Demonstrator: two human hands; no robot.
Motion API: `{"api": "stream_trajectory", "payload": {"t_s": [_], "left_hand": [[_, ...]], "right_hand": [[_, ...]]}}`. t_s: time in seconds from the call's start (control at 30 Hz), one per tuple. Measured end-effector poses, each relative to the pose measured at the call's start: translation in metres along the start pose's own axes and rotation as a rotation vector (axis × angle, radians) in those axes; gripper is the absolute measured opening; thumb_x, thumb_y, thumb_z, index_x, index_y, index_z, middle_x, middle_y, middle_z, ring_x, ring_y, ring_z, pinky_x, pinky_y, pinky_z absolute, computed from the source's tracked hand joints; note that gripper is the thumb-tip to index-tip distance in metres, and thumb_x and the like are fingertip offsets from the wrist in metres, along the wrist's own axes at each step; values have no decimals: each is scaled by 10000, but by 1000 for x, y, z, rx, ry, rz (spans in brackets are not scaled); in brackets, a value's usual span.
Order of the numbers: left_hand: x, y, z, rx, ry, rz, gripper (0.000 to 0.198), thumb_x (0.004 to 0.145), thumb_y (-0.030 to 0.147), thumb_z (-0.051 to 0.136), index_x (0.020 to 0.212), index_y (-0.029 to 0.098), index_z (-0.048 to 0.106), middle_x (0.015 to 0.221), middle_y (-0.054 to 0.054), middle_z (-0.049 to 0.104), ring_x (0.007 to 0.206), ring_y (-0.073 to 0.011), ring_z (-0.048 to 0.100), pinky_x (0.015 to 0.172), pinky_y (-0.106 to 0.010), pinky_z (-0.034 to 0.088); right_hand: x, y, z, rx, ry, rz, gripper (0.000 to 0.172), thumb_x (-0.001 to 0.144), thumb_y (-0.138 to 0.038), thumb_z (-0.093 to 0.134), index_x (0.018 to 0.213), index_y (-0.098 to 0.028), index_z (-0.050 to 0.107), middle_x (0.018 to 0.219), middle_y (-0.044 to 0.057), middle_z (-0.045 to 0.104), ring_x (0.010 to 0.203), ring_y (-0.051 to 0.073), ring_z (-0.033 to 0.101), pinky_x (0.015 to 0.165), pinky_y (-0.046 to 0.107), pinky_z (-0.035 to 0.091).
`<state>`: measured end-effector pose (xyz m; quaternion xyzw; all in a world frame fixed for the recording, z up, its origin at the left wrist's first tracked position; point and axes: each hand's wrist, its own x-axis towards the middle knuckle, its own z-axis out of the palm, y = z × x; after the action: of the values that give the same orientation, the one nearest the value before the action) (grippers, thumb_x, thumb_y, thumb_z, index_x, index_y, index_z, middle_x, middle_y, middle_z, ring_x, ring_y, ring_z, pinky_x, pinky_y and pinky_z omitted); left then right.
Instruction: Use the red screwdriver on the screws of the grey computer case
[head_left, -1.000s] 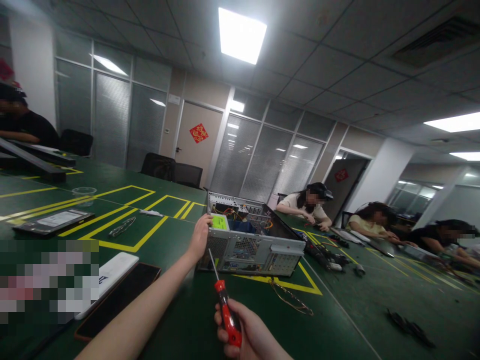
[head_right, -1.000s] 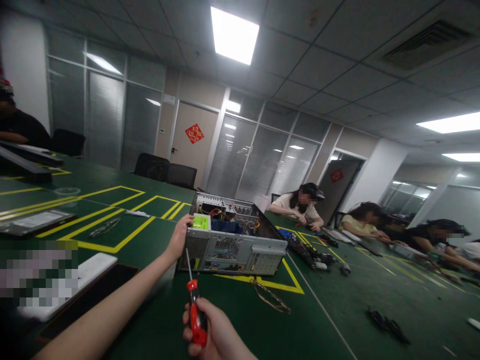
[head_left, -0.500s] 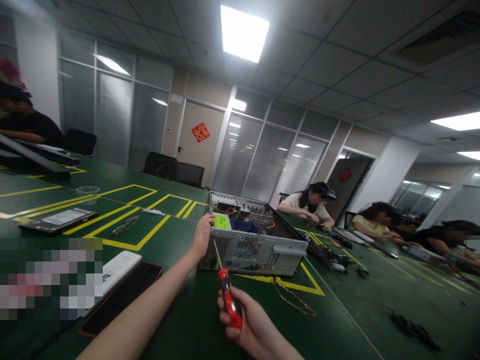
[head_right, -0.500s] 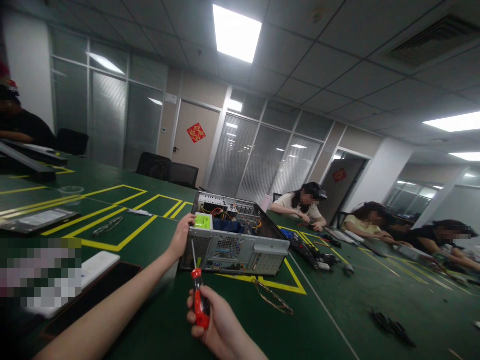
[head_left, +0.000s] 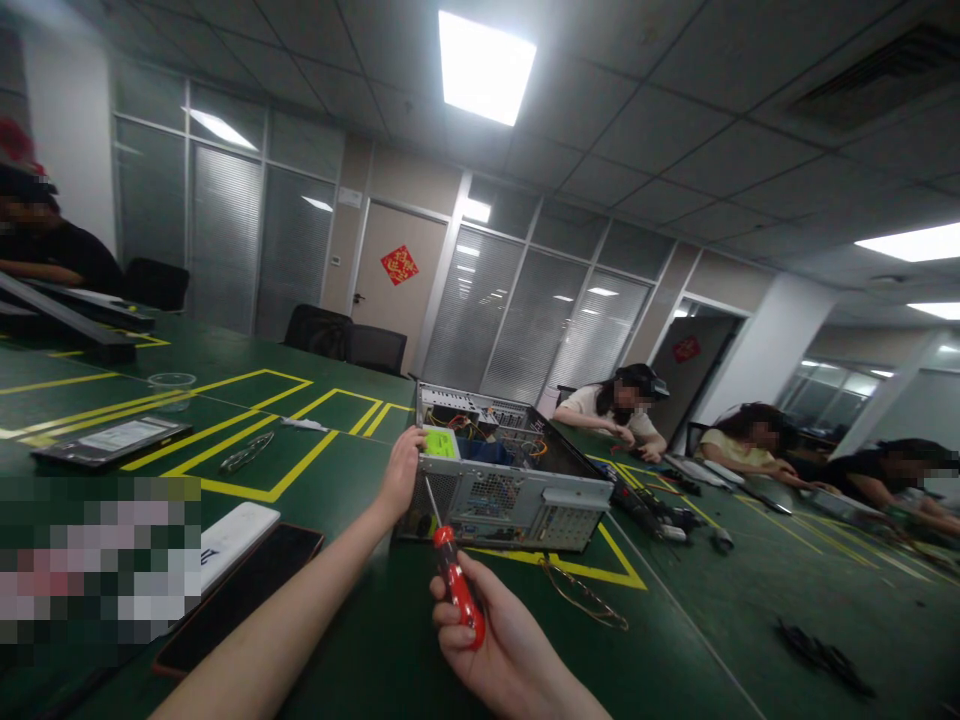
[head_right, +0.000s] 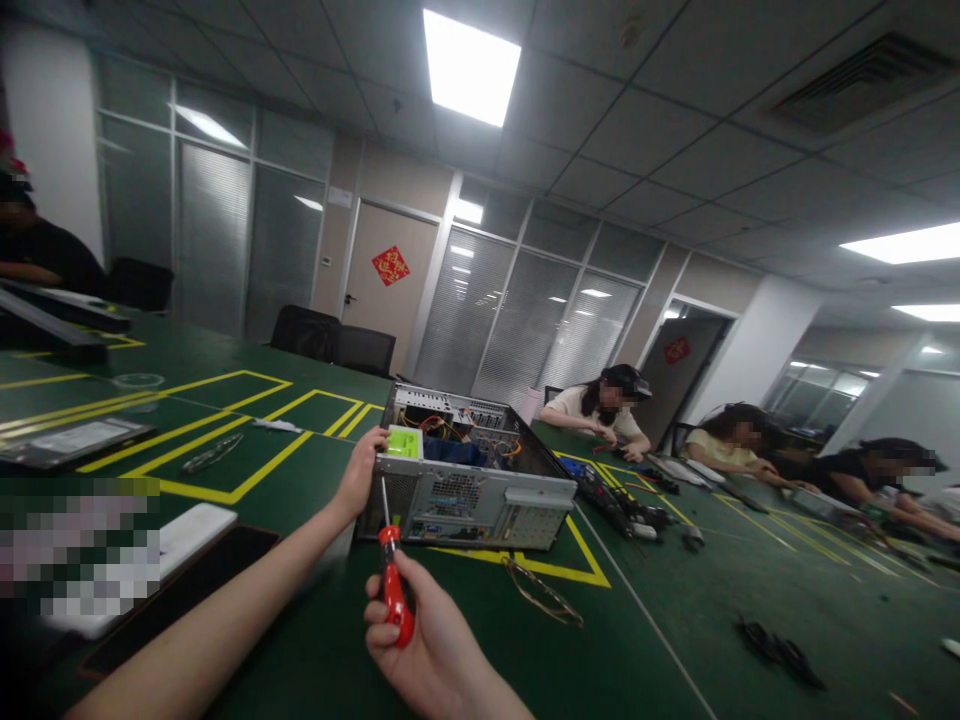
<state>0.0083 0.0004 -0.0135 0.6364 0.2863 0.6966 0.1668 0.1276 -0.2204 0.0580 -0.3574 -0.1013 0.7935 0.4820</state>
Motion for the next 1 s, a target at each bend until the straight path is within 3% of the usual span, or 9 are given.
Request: {"api": "stream_trajectory", "payload": {"t_s": [0.13,0.3,0.37,0.43,0.57,0.67,0.8,0.9,1.0], "left_hand": [[0,0,-1,0,-7,-7,494,1014,565,242,957,229,600,1227,-109,677,1300,-243,563,1160,-468,416],[0,-1,-1,5,-17,-21,479,1016,556,248,974,229,596,1249,-107,663,1322,-240,543,1176,-469,393],[-1,-1,-1,-2,-12,-23,472,1019,545,247,977,231,597,1247,-106,662,1329,-240,538,1179,-470,387],[-2,-2,0,-5,-10,-30,470,1022,535,244,977,233,601,1259,-103,658,1333,-239,535,1182,-469,383],[-2,-3,1,0,-10,-33,485,1021,550,249,979,229,610,1263,-104,658,1339,-241,532,1185,-473,382],[-1,-3,1,-5,-1,-17,501,1019,568,246,994,227,612,1246,-106,669,1326,-240,544,1186,-478,385],[-1,-3,1,7,2,-18,506,1024,559,239,985,230,621,1238,-106,676,1328,-240,546,1181,-479,391],[-2,-3,1,14,-1,-26,506,1026,553,239,997,226,623,1257,-106,668,1343,-238,535,1189,-481,381],[-2,-2,0,19,-13,-29,498,1027,547,239,991,231,622,1262,-99,666,1353,-233,527,1195,-473,376]], "right_hand": [[-2,1,20,68,-47,15,209,992,-250,545,860,-106,620,751,73,647,560,60,533,453,99,364],[0,2,24,29,-41,112,371,1050,-382,399,996,-105,639,744,75,662,606,121,617,552,209,521],[0,1,20,3,-61,147,387,1054,-413,382,1044,-127,643,735,60,655,559,109,584,513,200,497],[0,0,14,14,-91,144,343,1040,-413,434,1042,-143,646,704,32,622,498,75,508,426,129,372],[0,1,10,61,-64,125,290,998,-372,556,840,-137,617,632,-26,519,439,25,361,361,86,191],[1,4,14,106,-8,125,350,1021,-340,508,759,-123,589,596,-36,475,428,15,340,367,80,232],[0,7,20,136,64,74,444,1053,-389,393,796,-100,612,618,19,549,497,65,499,427,124,364],[1,7,20,87,25,106,440,1054,-418,377,909,-98,641,679,40,613,539,102,561,484,184,433],[2,6,17,36,-53,158,367,1043,-386,428,998,-94,646,684,30,615,509,90,531,446,156,364]]}}
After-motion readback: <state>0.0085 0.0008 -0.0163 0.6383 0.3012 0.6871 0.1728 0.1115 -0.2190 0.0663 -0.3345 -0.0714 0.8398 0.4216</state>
